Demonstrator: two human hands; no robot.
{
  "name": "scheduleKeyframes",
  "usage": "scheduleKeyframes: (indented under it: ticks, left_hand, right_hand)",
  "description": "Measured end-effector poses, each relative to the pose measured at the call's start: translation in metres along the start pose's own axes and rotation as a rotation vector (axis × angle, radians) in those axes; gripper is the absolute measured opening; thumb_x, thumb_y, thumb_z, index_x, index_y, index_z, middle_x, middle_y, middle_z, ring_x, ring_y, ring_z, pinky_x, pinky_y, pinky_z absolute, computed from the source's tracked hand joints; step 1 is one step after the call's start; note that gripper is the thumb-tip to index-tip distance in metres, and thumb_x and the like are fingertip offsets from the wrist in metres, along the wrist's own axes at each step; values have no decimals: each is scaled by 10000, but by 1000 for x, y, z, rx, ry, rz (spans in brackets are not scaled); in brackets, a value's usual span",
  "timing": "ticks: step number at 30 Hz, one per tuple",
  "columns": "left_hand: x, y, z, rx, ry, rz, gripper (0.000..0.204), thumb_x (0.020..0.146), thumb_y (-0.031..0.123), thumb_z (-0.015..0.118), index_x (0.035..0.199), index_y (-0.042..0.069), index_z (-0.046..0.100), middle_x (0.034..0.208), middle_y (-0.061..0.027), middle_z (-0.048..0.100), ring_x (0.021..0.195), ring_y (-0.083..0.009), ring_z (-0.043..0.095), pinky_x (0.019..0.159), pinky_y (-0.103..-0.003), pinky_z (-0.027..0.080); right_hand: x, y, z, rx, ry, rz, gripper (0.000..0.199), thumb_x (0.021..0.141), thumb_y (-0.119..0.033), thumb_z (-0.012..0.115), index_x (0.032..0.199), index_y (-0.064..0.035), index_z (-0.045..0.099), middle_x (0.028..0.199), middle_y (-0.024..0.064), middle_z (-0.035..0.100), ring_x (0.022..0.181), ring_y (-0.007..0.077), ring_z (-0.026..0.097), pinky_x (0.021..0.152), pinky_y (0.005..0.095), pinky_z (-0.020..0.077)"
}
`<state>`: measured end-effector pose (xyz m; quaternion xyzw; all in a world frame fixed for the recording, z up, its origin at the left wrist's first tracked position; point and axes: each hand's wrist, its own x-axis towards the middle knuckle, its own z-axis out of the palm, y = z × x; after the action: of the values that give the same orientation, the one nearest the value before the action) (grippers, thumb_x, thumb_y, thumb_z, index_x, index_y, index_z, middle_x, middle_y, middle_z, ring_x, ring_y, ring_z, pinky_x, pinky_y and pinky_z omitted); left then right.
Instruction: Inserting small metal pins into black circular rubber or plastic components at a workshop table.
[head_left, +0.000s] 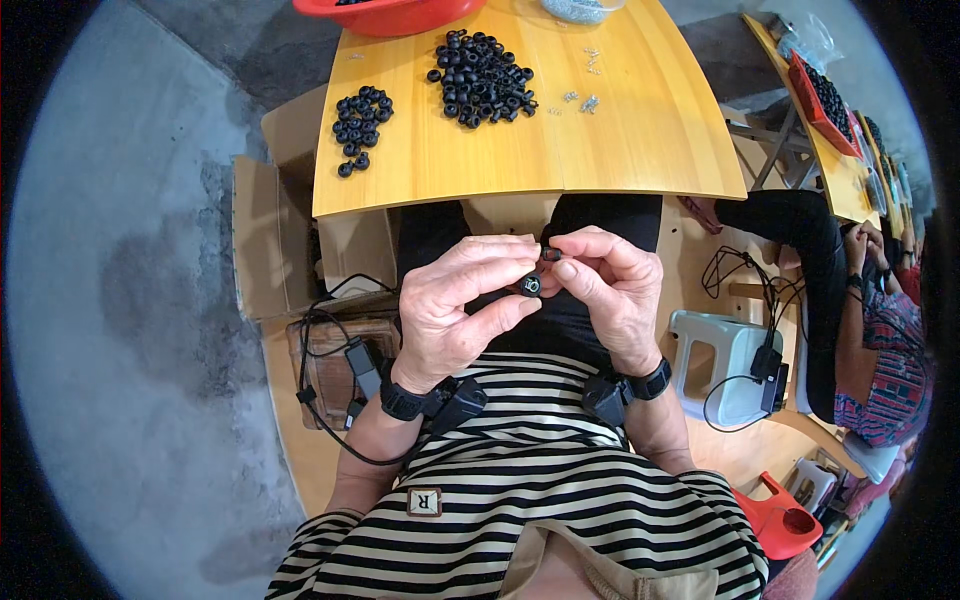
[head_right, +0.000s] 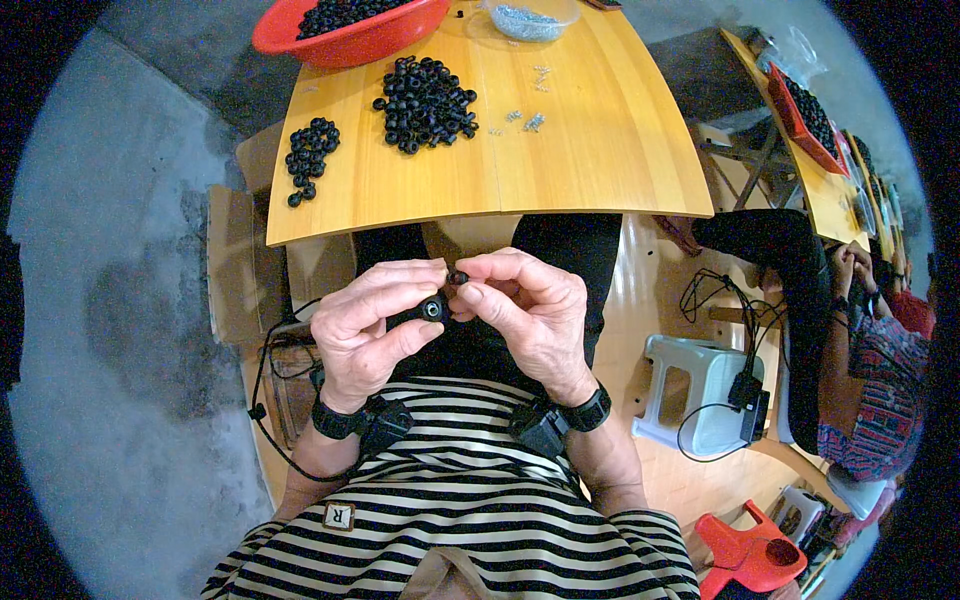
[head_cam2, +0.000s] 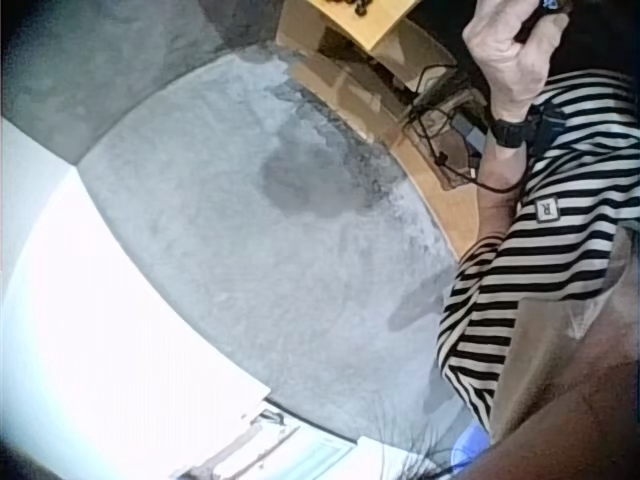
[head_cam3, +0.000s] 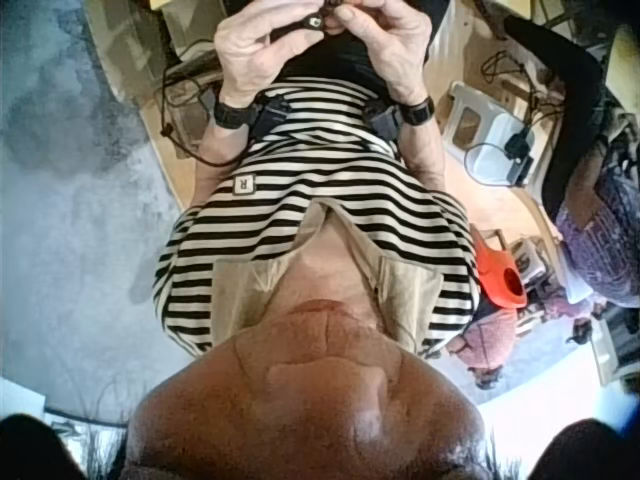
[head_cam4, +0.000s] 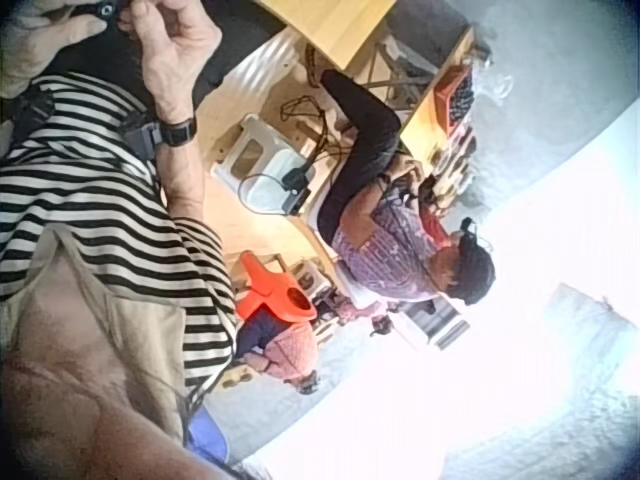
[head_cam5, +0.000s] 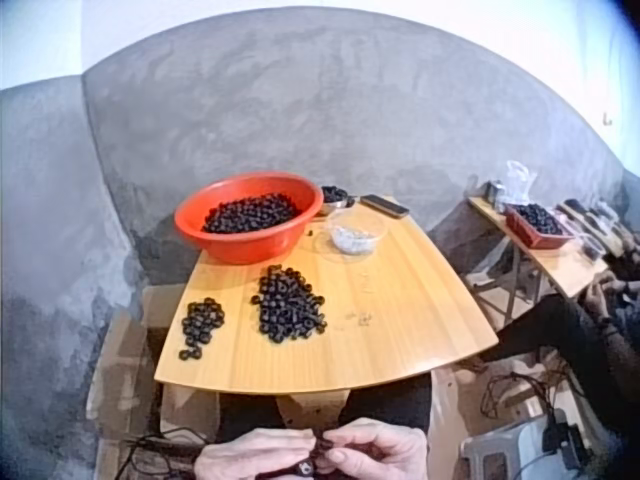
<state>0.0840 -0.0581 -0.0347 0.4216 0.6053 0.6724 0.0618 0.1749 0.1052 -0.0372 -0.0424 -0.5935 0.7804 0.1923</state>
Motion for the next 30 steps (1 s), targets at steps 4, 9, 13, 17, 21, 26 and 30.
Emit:
scheduleKeyframes:
  ticks: [4, 9, 13, 17, 21, 26, 30]
  left_hand:
    - [1, -1, 0, -6, -13, 3, 342, 701, -20, 785, 1032, -48, 703, 1065, -189, 691, 1038, -308, 649, 909, -378, 504]
    - [-1, -4, 2, -29, 30, -35, 294, 721, -13, 786, 1008, -6, 719, 941, -127, 704, 855, -212, 675, 757, -294, 535]
    - [-2, -6, 4, -75, 31, -57, 288, 728, -8, 787, 1007, -7, 720, 906, -113, 702, 797, -181, 666, 711, -269, 529]
    - [-2, -4, 2, -82, 15, -85, 282, 730, -5, 788, 1004, -8, 722, 903, -109, 701, 775, -173, 662, 696, -263, 525]
    - [-3, -4, 3, -43, 23, -71, 274, 735, 7, 788, 1001, -4, 725, 895, -105, 699, 770, -171, 660, 687, -259, 522]
    - [0, 2, 1, 2, 12, -101, 269, 739, 11, 785, 1001, -3, 726, 888, -102, 696, 762, -169, 657, 673, -259, 519]
    - [-1, -1, 1, 0, 17, -77, 276, 728, 4, 786, 997, -4, 724, 876, -99, 695, 747, -171, 652, 663, -266, 518]
  right_hand:
    - [1, 4, -3, 23, -7, -3, 162, 891, 11, 661, 1051, 37, 663, 923, 87, 661, 814, 147, 669, 723, 274, 567]
    - [-2, 0, -6, 7, -45, -110, 151, 853, 39, 685, 1003, 27, 693, 955, 133, 695, 865, 173, 671, 764, 285, 557]
    - [-7, -5, -3, -75, -18, -103, 149, 816, 36, 718, 964, 18, 720, 955, 148, 717, 867, 176, 677, 767, 271, 542]
    - [-7, -7, 0, -174, -5, -148, 153, 801, 13, 738, 953, 13, 725, 928, 139, 722, 830, 175, 678, 730, 269, 534]
    - [-5, -10, 0, -277, -23, -194, 152, 799, -2, 745, 950, 9, 726, 912, 135, 725, 807, 175, 678, 710, 267, 531]
    - [-3, -9, 0, -345, -28, -246, 140, 797, -17, 751, 934, 0, 728, 893, 131, 727, 785, 183, 686, 697, 269, 533]
    - [-2, -11, -1, -402, -42, -256, 129, 798, -28, 754, 922, -6, 729, 881, 128, 729, 778, 189, 692, 695, 274, 535]
